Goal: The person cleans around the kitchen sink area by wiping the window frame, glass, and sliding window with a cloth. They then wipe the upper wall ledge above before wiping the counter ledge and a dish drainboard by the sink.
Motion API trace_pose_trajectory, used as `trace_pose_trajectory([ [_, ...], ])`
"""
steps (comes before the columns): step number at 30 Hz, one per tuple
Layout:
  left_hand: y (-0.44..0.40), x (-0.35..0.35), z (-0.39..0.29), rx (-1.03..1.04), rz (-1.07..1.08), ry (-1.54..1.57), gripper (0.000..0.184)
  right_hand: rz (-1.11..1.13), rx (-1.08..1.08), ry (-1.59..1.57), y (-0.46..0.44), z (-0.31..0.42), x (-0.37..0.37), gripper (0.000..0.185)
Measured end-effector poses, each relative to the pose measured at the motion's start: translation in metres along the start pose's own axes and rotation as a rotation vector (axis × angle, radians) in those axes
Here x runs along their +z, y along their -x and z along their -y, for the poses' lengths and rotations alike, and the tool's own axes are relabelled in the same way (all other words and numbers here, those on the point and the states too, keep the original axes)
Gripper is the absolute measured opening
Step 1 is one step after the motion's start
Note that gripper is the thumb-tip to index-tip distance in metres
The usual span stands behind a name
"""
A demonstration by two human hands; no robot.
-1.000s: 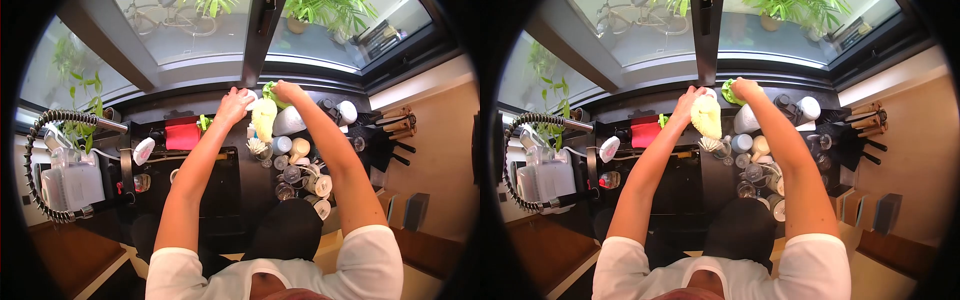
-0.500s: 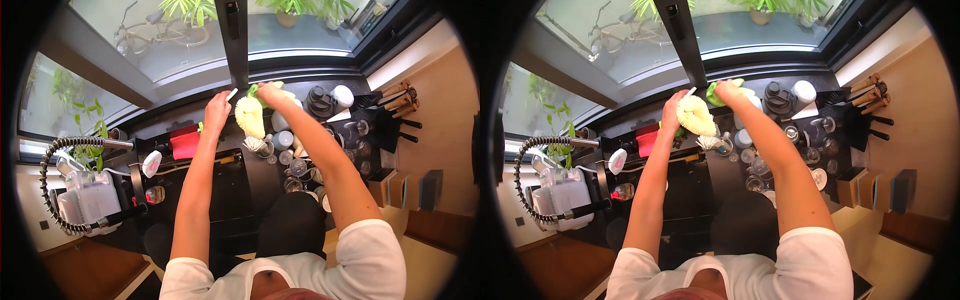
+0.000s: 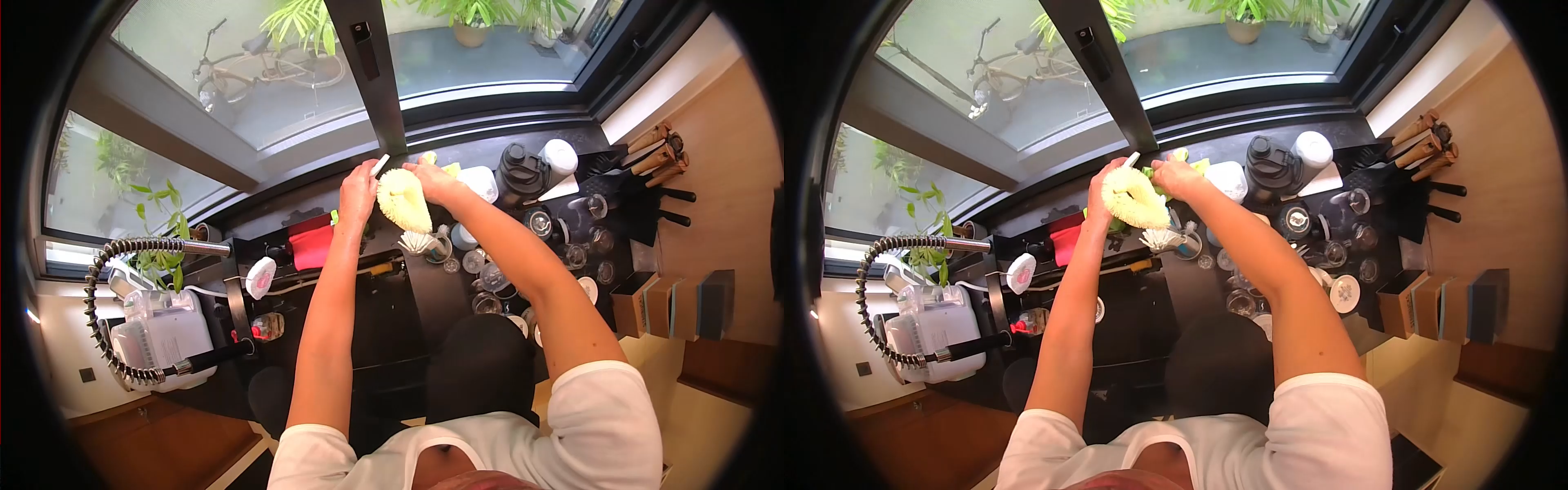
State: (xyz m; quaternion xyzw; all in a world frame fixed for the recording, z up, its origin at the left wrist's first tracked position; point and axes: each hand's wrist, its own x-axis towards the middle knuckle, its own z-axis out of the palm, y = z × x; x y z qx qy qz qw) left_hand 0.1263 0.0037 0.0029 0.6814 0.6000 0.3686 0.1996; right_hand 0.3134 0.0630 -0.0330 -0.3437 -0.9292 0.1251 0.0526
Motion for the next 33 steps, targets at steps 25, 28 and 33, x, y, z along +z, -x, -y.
trace_pose_trajectory([
  [25, -0.007, 0.053, 0.091, 0.102, 0.091, -0.227, 0.047, -0.53, 0.401, 0.045, 0.006, 0.008, -0.045, 0.008],
  [28, -0.005, 0.049, 0.076, 0.08, 0.043, -0.215, 0.048, -0.751, 0.408, 0.068, 0.01, 0.004, -0.072, 0.007],
  [33, -0.001, 0.039, 0.042, 0.137, 0.041, -0.238, 0.044, -1.085, 0.415, -0.244, 0.017, 0.009, -0.099, 0.02],
])
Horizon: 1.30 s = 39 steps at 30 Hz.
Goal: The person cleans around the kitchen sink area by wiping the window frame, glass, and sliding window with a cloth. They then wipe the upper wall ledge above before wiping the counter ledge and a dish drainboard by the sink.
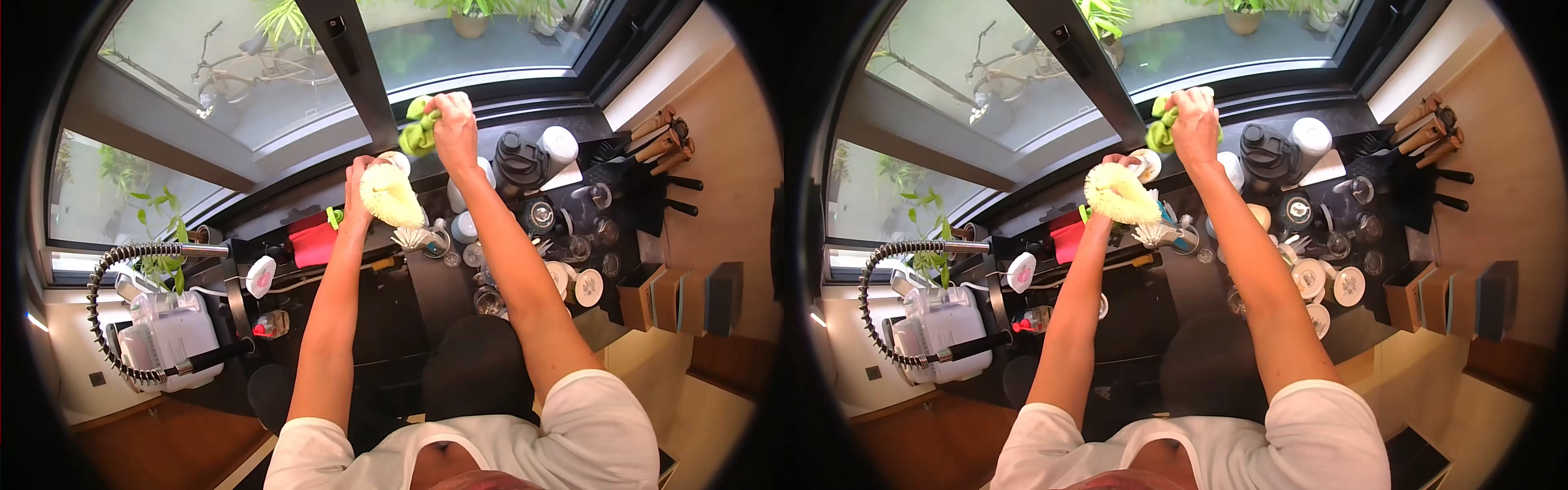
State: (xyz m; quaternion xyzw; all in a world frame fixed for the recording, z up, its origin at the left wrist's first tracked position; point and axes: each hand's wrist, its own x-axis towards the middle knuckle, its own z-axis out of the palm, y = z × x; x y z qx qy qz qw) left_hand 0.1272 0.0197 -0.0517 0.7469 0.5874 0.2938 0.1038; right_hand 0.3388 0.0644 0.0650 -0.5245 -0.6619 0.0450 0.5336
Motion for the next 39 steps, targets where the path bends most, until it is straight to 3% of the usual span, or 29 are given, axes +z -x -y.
trace_pose_trajectory([
  [2, -0.003, -0.022, -0.038, 0.036, -0.036, -0.009, 0.032, -0.04, 0.001, -0.085, -0.005, 0.006, -0.01, 0.024],
  [8, 0.0, -0.005, -0.036, 0.192, -0.13, -0.088, 0.048, -0.1, 0.021, -0.314, -0.011, 0.03, -0.031, 0.028],
  [11, 0.007, 0.005, -0.027, 0.127, -0.161, -0.057, 0.048, -0.122, 0.04, -0.377, -0.013, 0.043, -0.038, 0.029],
  [14, 0.014, 0.041, 0.009, -0.112, -0.038, 0.384, 0.059, -0.141, 0.102, -0.499, -0.018, 0.047, -0.043, 0.031],
  [16, 0.013, 0.039, 0.011, -0.022, -0.019, 0.457, 0.06, -0.13, 0.18, -0.652, -0.022, 0.055, -0.053, 0.032],
  [19, 0.013, -0.008, -0.033, -0.127, -0.133, 0.547, 0.048, -0.157, 0.152, -0.87, -0.033, 0.075, -0.075, 0.03],
  [23, 0.029, -0.078, -0.069, -0.22, -0.419, 0.402, 0.041, -0.258, 0.045, -1.104, -0.051, 0.113, -0.107, 0.034],
  [25, 0.042, -0.1, -0.06, -0.319, -0.558, 0.405, 0.039, -0.206, 0.025, -1.13, -0.056, 0.152, -0.121, 0.036],
  [27, 0.049, -0.123, -0.053, -0.386, -0.661, 0.624, 0.035, -0.024, -0.096, -0.988, -0.057, 0.185, -0.124, 0.033],
  [28, 0.053, -0.139, -0.055, -0.413, -0.635, 0.949, 0.037, 0.037, -0.159, -0.932, -0.054, 0.196, -0.113, 0.034],
  [29, 0.055, -0.16, -0.063, -0.384, -0.574, 1.193, 0.055, 0.097, -0.222, -0.876, -0.05, 0.21, -0.102, 0.034],
  [31, 0.055, -0.19, -0.084, -0.146, -0.551, 1.533, 0.074, 0.177, -0.484, -0.455, -0.041, 0.232, -0.073, 0.037],
  [33, 0.057, -0.213, -0.1, -0.025, -0.502, 1.712, 0.082, 0.248, -0.57, -0.504, -0.016, 0.249, -0.023, 0.037],
  [34, 0.064, -0.213, -0.092, -0.049, -0.545, 1.875, 0.071, 0.449, -0.474, -0.519, 0.001, 0.255, -0.01, 0.033],
  [35, 0.068, -0.215, -0.081, -0.112, -0.598, 1.746, 0.067, 0.619, -0.431, -0.515, 0.013, 0.254, 0.004, 0.037],
  [37, 0.076, -0.217, -0.058, -0.24, -0.697, 1.485, 0.058, 0.658, -0.368, -0.594, 0.032, 0.248, 0.025, 0.046],
  [39, 0.091, -0.212, -0.033, -0.305, -0.82, 1.48, 0.046, 0.632, -0.401, -0.408, 0.044, 0.228, 0.044, 0.052],
])
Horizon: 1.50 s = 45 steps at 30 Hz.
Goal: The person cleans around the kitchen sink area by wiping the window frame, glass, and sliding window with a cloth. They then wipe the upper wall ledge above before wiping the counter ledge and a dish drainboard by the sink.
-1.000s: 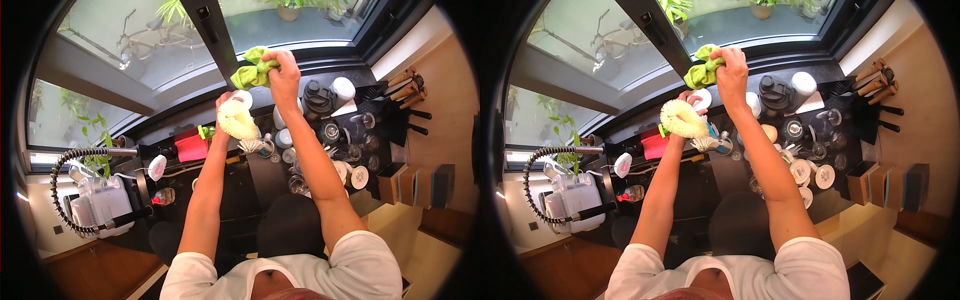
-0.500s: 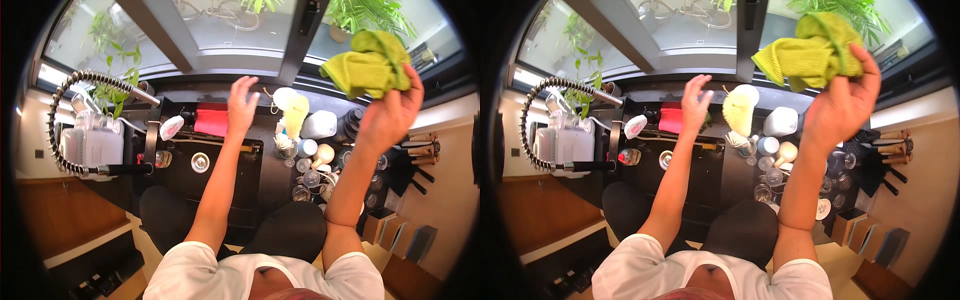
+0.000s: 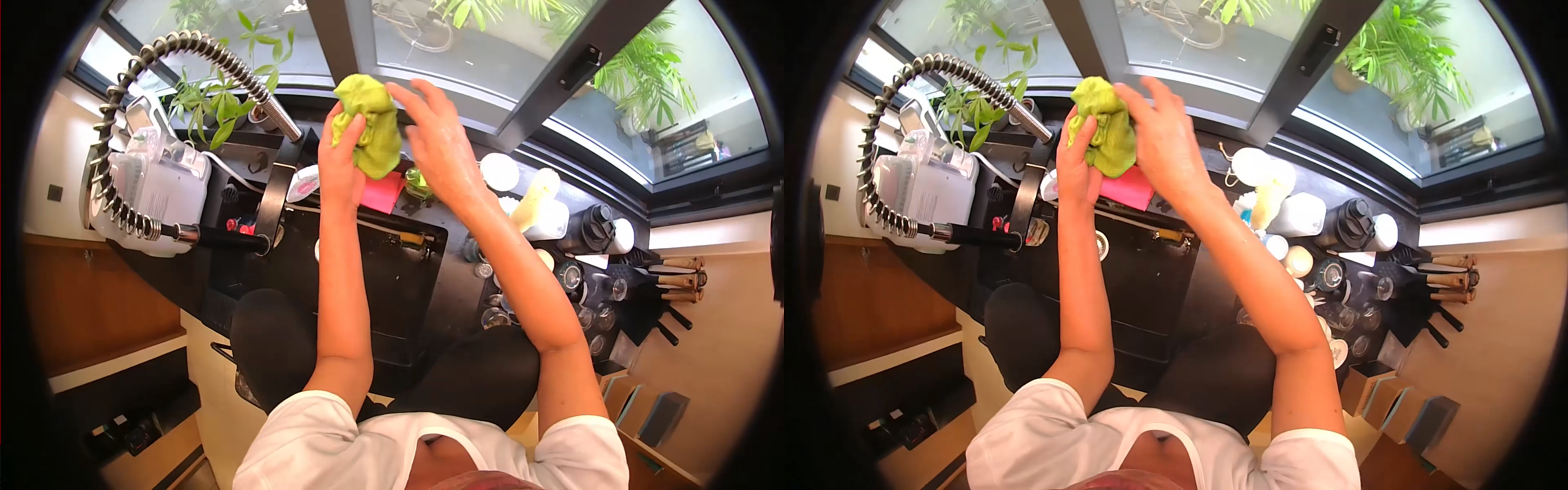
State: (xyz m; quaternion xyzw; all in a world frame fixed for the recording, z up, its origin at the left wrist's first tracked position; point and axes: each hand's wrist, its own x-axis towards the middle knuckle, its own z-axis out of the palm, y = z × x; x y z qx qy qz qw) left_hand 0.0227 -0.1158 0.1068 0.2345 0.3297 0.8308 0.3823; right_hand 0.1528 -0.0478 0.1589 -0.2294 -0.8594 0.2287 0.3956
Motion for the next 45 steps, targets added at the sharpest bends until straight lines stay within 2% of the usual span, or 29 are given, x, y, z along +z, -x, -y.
trace_pose_trajectory([
  [1, 0.001, -0.011, 0.0, 0.019, -0.059, -0.025, 0.045, 0.005, 0.015, 0.093, 0.007, -0.013, 0.006, 0.055],
  [3, 0.003, -0.028, 0.003, 0.053, -0.177, -0.037, 0.042, 0.176, 0.129, 0.306, 0.027, -0.035, 0.018, 0.062],
  [5, 0.005, -0.044, 0.009, 0.042, -0.2, -0.093, 0.042, 0.317, 0.133, 0.641, 0.059, -0.065, 0.046, 0.047],
  [7, 0.005, -0.055, 0.017, 0.033, -0.212, -0.132, 0.041, 0.641, 0.711, 0.559, 0.064, -0.073, 0.052, 0.041],
  [10, 0.007, -0.058, 0.023, 0.008, -0.187, -0.194, 0.04, 1.211, 0.734, 0.908, 0.058, -0.067, 0.044, 0.049],
  [13, 0.008, -0.054, 0.023, -0.011, -0.168, -0.231, 0.042, 1.301, 0.589, 1.106, 0.072, -0.08, 0.056, 0.05],
  [16, 0.007, -0.058, 0.023, -0.021, -0.142, -0.262, 0.043, 1.314, 0.58, 1.169, 0.082, -0.098, 0.068, 0.053],
  [22, 0.008, -0.066, 0.018, -0.035, -0.165, -0.282, 0.044, 1.361, 0.755, 1.143, 0.077, -0.114, 0.069, 0.057],
  [26, 0.006, -0.075, 0.021, -0.013, -0.188, -0.323, 0.043, 1.102, 0.579, 1.034, 0.061, -0.091, 0.061, 0.049],
  [30, 0.005, -0.081, 0.026, 0.012, -0.19, -0.405, 0.043, 0.593, 0.339, 0.567, 0.047, -0.079, 0.058, 0.027],
  [31, 0.005, -0.081, 0.027, 0.013, -0.188, -0.411, 0.042, 0.549, 0.258, 0.548, 0.05, -0.085, 0.066, 0.026],
  [34, 0.006, -0.082, 0.03, 0.005, -0.188, -0.434, 0.041, 0.644, 0.215, 0.537, 0.072, -0.112, 0.086, 0.023],
  [35, 0.006, -0.083, 0.032, 0.002, -0.19, -0.442, 0.041, 0.631, 0.264, 0.553, 0.074, -0.11, 0.087, 0.016],
  [41, 0.004, -0.091, 0.044, 0.087, -0.183, -0.646, 0.041, 0.691, 0.17, 0.663, 0.088, -0.101, 0.069, 0.012],
  [44, 0.005, -0.079, 0.051, 0.217, -0.099, -0.905, 0.041, 0.704, 0.113, 0.745, 0.103, -0.091, 0.061, 0.011],
  [45, 0.007, -0.067, 0.052, 0.202, -0.108, -0.968, 0.042, 0.717, 0.107, 0.782, 0.105, -0.088, 0.058, 0.011],
])
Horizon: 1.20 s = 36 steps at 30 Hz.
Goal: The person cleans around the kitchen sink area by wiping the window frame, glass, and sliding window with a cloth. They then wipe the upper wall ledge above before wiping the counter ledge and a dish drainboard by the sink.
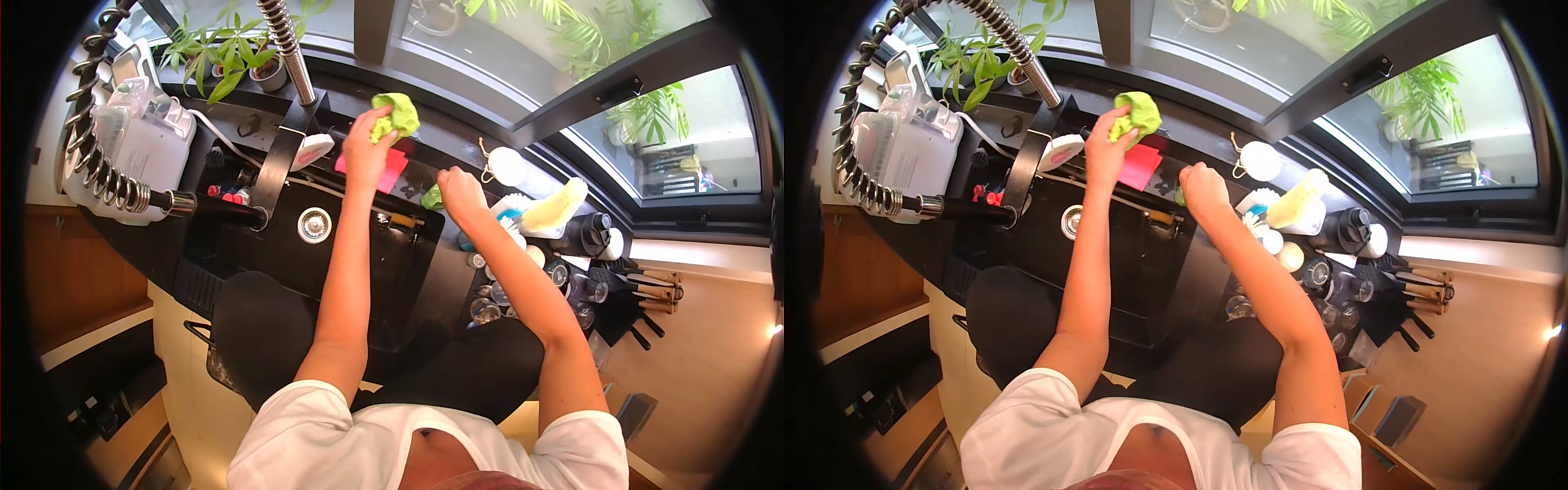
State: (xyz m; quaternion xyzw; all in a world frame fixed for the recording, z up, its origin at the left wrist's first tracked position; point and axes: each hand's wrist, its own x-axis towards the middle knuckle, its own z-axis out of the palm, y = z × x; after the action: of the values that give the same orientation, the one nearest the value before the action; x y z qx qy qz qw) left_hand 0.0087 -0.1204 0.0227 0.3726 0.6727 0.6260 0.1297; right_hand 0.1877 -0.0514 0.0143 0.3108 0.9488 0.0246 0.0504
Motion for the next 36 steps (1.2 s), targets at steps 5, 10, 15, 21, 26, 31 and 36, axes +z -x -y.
trace_pose_trajectory([
  [5, 0.001, 0.072, 0.016, 0.144, 0.307, -0.326, 0.05, 0.077, 0.079, 0.083, 0.011, 0.004, -0.01, 0.011],
  [10, 0.022, 0.133, 0.039, 0.332, 0.734, -0.632, 0.051, 0.233, 0.109, -0.027, 0.017, -0.011, -0.002, 0.01],
  [15, 0.013, 0.126, 0.048, 0.447, 0.593, -0.775, 0.031, 0.231, 0.162, 0.129, 0.01, -0.006, -0.014, 0.012],
  [21, -0.003, 0.092, 0.054, 0.243, 0.153, -0.902, 0.029, 0.274, 0.201, 0.128, 0.005, -0.009, -0.006, 0.016],
  [26, 0.004, 0.128, 0.061, 0.492, 0.441, -0.599, 0.024, 0.296, 0.192, 0.155, 0.001, -0.008, -0.001, 0.015],
  [31, 0.004, 0.117, 0.048, 0.435, 0.487, -0.721, 0.028, 0.27, 0.243, 0.08, -0.006, -0.006, -0.013, 0.023],
  [36, -0.019, 0.075, 0.075, 0.071, 0.062, -1.091, 0.036, 0.074, 0.162, 0.12, -0.024, 0.002, -0.02, 0.038],
])
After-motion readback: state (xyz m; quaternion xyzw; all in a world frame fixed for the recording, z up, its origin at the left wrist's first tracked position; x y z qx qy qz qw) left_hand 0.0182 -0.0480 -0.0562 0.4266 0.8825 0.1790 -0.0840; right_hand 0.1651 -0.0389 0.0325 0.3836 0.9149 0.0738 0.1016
